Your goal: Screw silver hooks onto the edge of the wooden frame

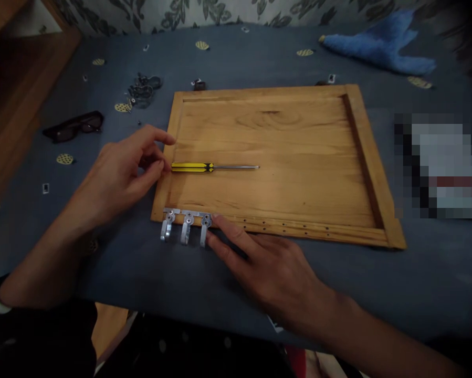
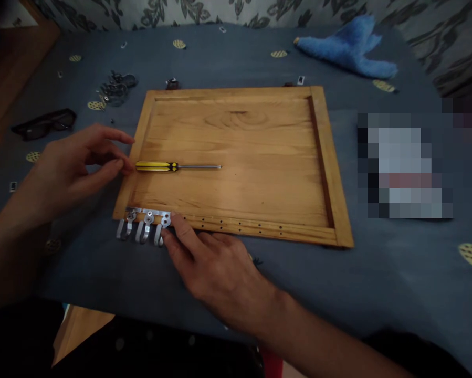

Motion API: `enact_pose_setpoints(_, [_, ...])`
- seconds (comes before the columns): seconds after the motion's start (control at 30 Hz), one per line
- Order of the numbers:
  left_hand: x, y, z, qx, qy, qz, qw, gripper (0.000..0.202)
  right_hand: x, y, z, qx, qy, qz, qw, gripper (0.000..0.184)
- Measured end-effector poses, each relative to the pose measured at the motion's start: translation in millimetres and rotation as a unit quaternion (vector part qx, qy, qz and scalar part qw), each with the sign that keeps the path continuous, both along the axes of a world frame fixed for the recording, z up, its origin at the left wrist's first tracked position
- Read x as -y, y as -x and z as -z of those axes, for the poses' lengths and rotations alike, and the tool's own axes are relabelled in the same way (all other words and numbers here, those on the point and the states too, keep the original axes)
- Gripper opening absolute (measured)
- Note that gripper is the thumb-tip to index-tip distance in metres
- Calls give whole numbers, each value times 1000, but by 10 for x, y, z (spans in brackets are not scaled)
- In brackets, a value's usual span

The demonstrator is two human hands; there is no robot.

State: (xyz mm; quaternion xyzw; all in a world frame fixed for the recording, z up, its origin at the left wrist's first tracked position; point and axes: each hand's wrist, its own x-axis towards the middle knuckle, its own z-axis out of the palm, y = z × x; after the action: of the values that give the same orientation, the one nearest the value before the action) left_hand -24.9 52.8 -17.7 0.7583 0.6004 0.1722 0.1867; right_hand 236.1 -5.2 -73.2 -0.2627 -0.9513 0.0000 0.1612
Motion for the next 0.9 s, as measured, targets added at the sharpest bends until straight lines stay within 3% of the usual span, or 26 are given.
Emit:
enact_pose_setpoints(0.17, [-5, -18, -16, -25, 6, -7, 1000, 31, -29, -2, -50, 15, -10, -4, 1000, 47])
enact_pose_setpoints(0.57, [-33, 26, 34, 23, -11, -24, 999, 35, -28, 17, -107, 23, -7, 0, 1000, 45])
enact_pose_setpoints(0.9, [-197, 190, 197, 3, -112, -98, 989, 29, -11, -3, -15, -1, -3, -14, 1000, 50])
